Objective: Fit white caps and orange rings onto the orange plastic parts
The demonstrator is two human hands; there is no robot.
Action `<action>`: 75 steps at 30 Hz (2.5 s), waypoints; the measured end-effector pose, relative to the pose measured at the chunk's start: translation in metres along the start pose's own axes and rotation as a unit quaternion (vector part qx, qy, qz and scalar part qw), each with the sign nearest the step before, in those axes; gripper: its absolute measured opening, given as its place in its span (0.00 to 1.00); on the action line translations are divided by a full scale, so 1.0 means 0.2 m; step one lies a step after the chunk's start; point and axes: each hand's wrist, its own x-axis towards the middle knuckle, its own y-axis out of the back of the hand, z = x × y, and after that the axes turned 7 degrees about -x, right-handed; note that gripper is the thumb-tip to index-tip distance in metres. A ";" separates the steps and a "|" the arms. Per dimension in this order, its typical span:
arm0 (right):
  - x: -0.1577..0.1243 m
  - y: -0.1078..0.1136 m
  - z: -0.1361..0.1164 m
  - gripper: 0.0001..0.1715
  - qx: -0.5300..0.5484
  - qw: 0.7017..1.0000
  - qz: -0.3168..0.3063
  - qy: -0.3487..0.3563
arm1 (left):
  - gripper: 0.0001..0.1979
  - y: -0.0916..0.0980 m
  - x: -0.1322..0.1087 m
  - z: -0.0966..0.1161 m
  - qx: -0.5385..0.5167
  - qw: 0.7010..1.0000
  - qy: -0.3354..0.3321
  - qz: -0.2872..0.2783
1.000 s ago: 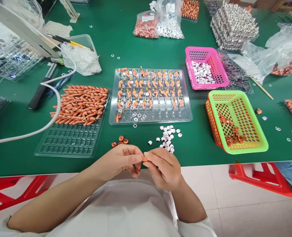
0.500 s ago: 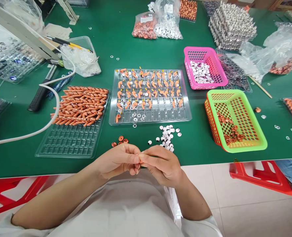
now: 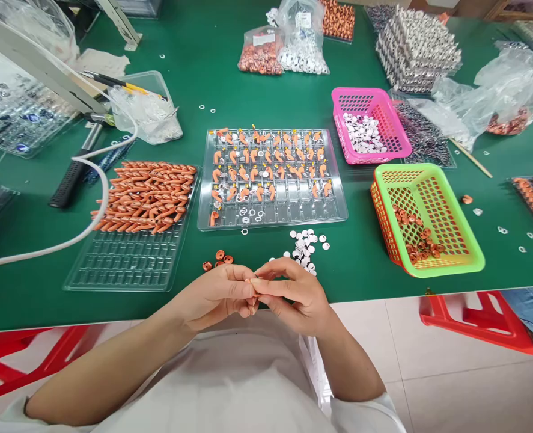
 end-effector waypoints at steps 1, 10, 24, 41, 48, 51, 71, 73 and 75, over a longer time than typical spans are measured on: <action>0.00 0.00 0.00 0.27 0.002 1.000 0.003 -0.003 | 0.13 0.00 0.00 0.00 0.001 1.000 0.000 -0.002; -0.03 -0.05 0.01 0.18 0.064 0.993 0.068 -0.071 | 0.11 -0.03 -0.01 -0.02 0.133 0.975 -0.160 0.071; -0.05 -0.10 -0.02 0.12 0.373 0.875 0.044 -0.305 | 0.06 -0.02 -0.03 -0.03 0.585 0.559 -0.587 0.028; -0.06 -0.11 0.02 0.08 0.377 0.889 0.079 -0.246 | 0.14 0.01 -0.02 -0.04 0.577 0.565 -0.586 -0.068; -0.07 -0.09 -0.01 0.09 0.229 0.946 0.109 -0.201 | 0.12 0.01 -0.03 -0.05 0.534 0.633 -0.559 -0.030; -0.06 -0.07 -0.04 0.10 0.089 0.980 0.104 -0.145 | 0.11 0.00 -0.06 -0.05 0.501 0.696 -0.514 -0.021; -0.02 -0.04 -0.06 0.12 -0.141 0.987 0.072 0.011 | 0.07 -0.02 -0.05 -0.08 0.163 0.938 -0.304 0.028; -0.02 -0.05 -0.06 0.12 -0.135 0.988 0.079 0.008 | 0.07 -0.01 -0.04 -0.09 0.143 0.941 -0.307 0.023; -0.01 -0.07 -0.06 0.12 -0.131 0.988 0.085 0.008 | 0.07 0.00 -0.04 -0.11 0.123 0.944 -0.306 0.021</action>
